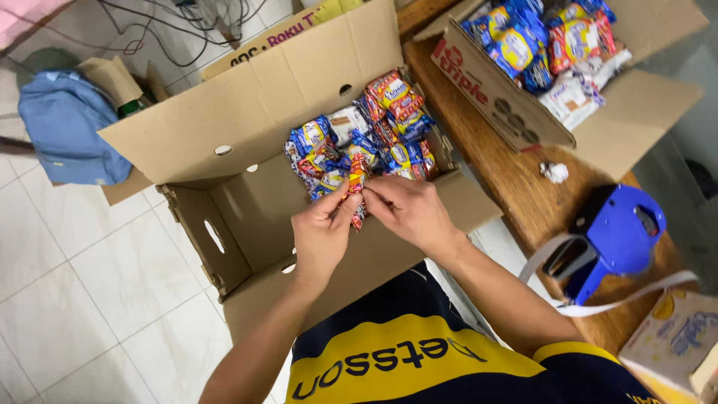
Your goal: The person picks up individual packets of snacks from a large cardboard box, applies a blue labeling tool to each packet, and places them into smaller cardboard boxes.
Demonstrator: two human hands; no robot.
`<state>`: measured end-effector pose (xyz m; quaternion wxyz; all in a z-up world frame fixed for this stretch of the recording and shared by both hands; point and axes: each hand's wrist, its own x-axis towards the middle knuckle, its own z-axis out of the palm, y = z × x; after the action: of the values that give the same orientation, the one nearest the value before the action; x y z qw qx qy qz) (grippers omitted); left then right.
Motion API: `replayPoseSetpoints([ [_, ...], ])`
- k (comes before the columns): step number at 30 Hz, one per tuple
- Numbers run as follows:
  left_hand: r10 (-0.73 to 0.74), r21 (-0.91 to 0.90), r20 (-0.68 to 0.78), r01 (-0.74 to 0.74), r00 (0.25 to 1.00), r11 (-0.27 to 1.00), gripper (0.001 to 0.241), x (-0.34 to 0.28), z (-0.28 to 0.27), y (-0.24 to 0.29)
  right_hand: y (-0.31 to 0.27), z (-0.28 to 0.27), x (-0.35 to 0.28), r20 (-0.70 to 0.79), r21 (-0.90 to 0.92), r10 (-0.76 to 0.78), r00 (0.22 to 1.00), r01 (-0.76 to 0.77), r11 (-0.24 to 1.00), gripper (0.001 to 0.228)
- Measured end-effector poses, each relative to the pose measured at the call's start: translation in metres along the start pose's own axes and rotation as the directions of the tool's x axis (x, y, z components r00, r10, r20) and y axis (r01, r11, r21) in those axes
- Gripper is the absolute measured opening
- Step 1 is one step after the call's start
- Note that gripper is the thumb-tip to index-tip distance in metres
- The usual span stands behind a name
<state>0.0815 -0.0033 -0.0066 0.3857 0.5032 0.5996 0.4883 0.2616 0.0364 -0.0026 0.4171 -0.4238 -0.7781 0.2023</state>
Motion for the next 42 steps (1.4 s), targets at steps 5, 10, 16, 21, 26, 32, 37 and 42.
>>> replayPoseSetpoints([
  [5, 0.291, 0.163, 0.045, -0.294, 0.956, 0.942, 0.033, -0.029, -0.010, 0.000, -0.046, -0.022, -0.016, 0.012, 0.036, 0.073, 0.997, -0.073, 0.997, 0.007],
  [10, 0.458, 0.202, 0.098, -0.468, 0.884, 0.860, 0.034, -0.051, -0.019, 0.013, -0.073, -0.028, -0.035, -0.038, 0.016, 0.089, 0.995, -0.088, 0.996, 0.005],
  [16, 0.574, 0.162, 0.141, -0.591, 0.807, 0.790, 0.034, -0.067, -0.028, 0.025, -0.089, -0.023, -0.056, -0.118, -0.120, 0.046, 0.992, -0.060, 0.991, 0.005],
  [21, 0.570, 0.119, 0.127, -0.583, 0.812, 0.804, 0.034, -0.071, -0.027, 0.023, -0.079, -0.023, -0.075, -0.152, 0.070, 0.181, 0.972, -0.172, 0.983, 0.012],
  [26, 0.608, 0.114, 0.146, -0.624, 0.781, 0.773, 0.033, -0.067, -0.024, 0.032, -0.099, -0.038, -0.070, -0.134, 0.096, 0.202, 0.970, -0.191, 0.977, 0.009],
  [32, 0.693, 0.222, 0.196, -0.719, 0.694, 0.658, 0.038, -0.075, -0.010, 0.048, -0.097, -0.052, -0.075, -0.164, 0.044, 0.196, 0.967, -0.192, 0.980, 0.006],
  [37, 0.693, 0.210, 0.195, -0.719, 0.694, 0.662, 0.042, -0.081, 0.009, 0.052, -0.084, -0.068, -0.085, -0.177, 0.012, 0.185, 0.967, -0.185, 0.983, 0.003],
  [42, 0.536, 0.002, 0.063, -0.537, 0.842, 0.843, 0.027, -0.088, 0.028, 0.056, -0.076, -0.086, -0.089, -0.243, 0.139, 0.198, 0.950, -0.168, 0.976, 0.008],
])
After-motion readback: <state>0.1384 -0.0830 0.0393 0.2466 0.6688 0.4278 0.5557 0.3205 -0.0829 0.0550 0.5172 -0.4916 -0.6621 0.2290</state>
